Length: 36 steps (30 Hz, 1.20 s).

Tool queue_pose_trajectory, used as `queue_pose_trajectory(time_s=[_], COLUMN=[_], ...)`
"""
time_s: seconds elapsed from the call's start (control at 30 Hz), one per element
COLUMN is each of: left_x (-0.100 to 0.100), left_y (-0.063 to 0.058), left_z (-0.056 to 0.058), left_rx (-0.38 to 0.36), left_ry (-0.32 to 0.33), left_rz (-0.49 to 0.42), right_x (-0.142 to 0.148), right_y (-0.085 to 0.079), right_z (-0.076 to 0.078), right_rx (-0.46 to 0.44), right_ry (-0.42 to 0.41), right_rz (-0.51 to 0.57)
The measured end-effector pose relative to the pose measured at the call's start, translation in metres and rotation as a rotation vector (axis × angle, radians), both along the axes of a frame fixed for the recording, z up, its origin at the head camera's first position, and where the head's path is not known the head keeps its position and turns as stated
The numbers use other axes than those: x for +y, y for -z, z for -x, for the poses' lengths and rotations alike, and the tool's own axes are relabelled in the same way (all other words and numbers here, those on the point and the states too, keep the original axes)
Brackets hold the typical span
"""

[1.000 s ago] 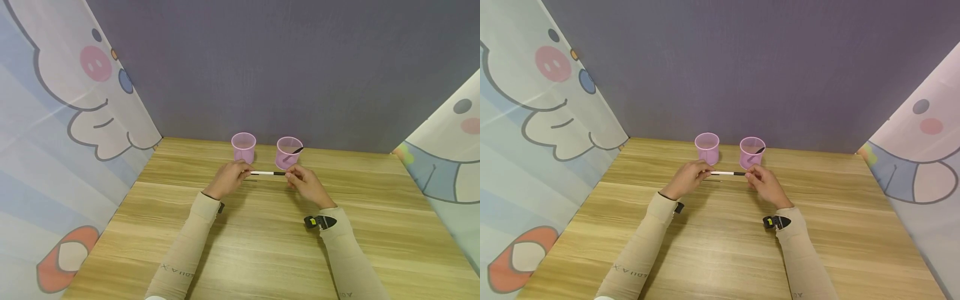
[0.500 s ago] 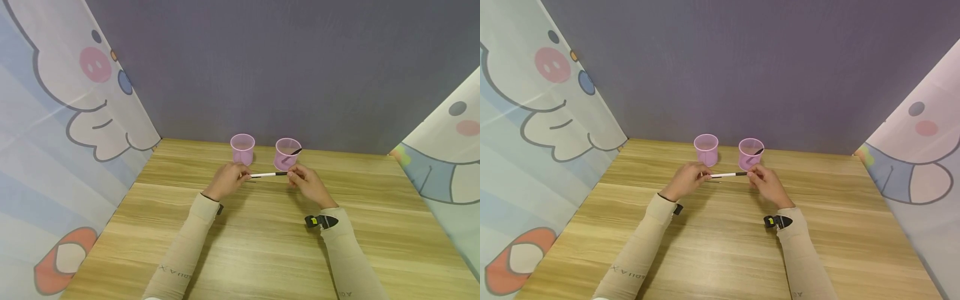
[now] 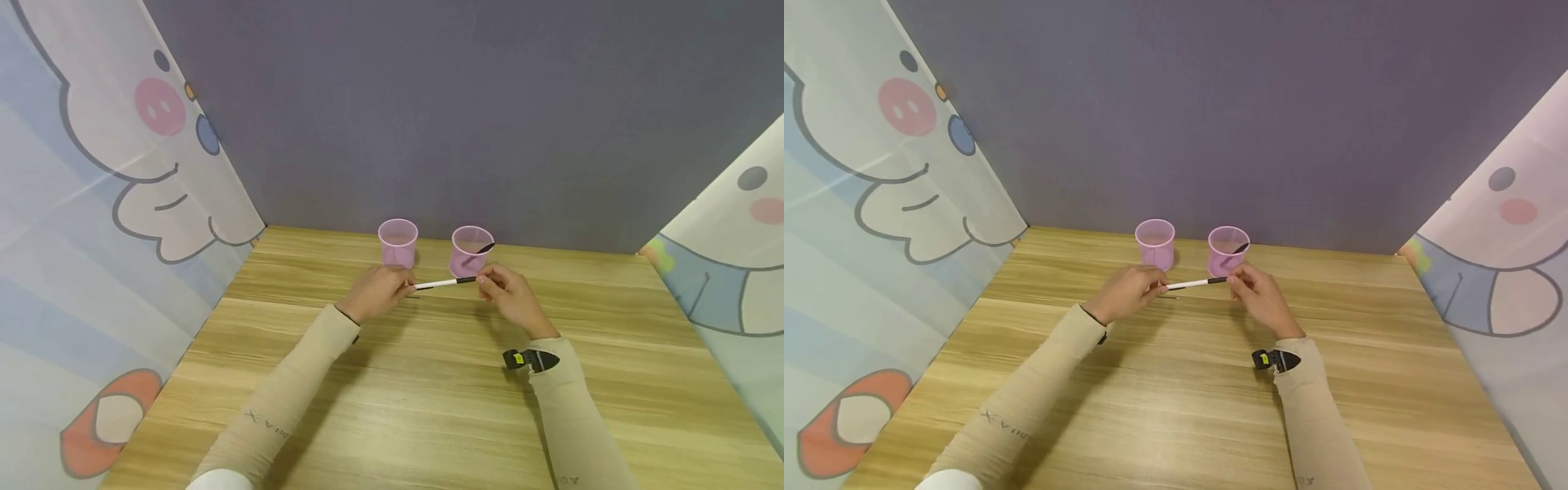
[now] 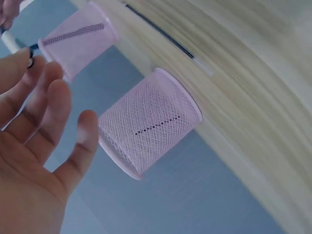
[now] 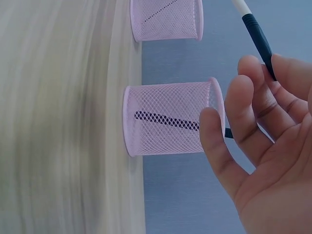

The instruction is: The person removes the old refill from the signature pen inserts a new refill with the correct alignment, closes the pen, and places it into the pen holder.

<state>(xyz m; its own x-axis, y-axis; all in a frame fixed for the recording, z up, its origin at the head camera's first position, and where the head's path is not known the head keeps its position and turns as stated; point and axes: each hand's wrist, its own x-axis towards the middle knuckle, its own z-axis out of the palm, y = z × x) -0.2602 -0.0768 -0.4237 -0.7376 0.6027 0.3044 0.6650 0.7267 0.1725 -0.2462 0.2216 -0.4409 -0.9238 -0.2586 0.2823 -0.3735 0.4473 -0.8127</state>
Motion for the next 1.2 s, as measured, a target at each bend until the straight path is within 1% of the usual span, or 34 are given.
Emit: queue_pose_trajectory(time_s=[0.17, 0.23, 0.33, 0.43, 0.5, 0.53, 0.67, 0.73, 0.77, 0.83, 0.97, 1.1, 1.2], left_x=[0.005, 0.006, 0.007, 0.005, 0.003, 0.001, -0.008, -0.012, -0.014, -0.019, -0.028, -0.036, -0.041], left_y=[-0.002, -0.002, -0.001, 0.000, 0.001, 0.002, 0.005, 0.006, 0.004, 0.002, -0.002, -0.002, -0.001], left_z=[0.003, 0.004, 0.005, 0.005, 0.005, 0.006, 0.009, 0.011, 0.011, 0.012, 0.013, 0.014, 0.015], left_rx=[0.100, 0.143, 0.186, 0.215, 0.207, 0.208, 0.206, 0.208, 0.205, 0.190, 0.160, 0.145, 0.130], left_ry=[0.050, 0.061, 0.063, 0.050, 0.037, 0.030, 0.004, -0.010, -0.020, -0.048, -0.133, -0.223, -0.274], left_rz=[0.108, 0.150, 0.206, 0.235, 0.243, 0.243, 0.230, 0.203, 0.190, 0.157, 0.100, 0.077, 0.078], right_x=[0.004, 0.006, 0.010, 0.015, 0.017, 0.016, 0.017, 0.018, 0.020, 0.020, 0.018, 0.016, 0.015], right_y=[-0.007, -0.010, -0.015, -0.020, -0.025, -0.030, -0.037, -0.038, -0.036, -0.038, -0.040, -0.037, -0.035], right_z=[0.000, 0.000, 0.000, 0.001, 0.001, -0.001, 0.002, 0.004, 0.008, 0.011, 0.018, 0.030, 0.039], right_rx=[0.007, 0.026, 0.071, 0.129, 0.152, 0.160, 0.176, 0.186, 0.191, 0.196, 0.206, 0.239, 0.246], right_ry=[0.022, 0.028, 0.059, 0.122, 0.184, 0.210, 0.349, 0.403, 0.433, 0.479, 0.537, 0.547, 0.538], right_rz=[0.021, 0.028, 0.048, 0.060, 0.052, 0.053, 0.047, 0.044, 0.034, 0.012, -0.059, -0.125, -0.153])
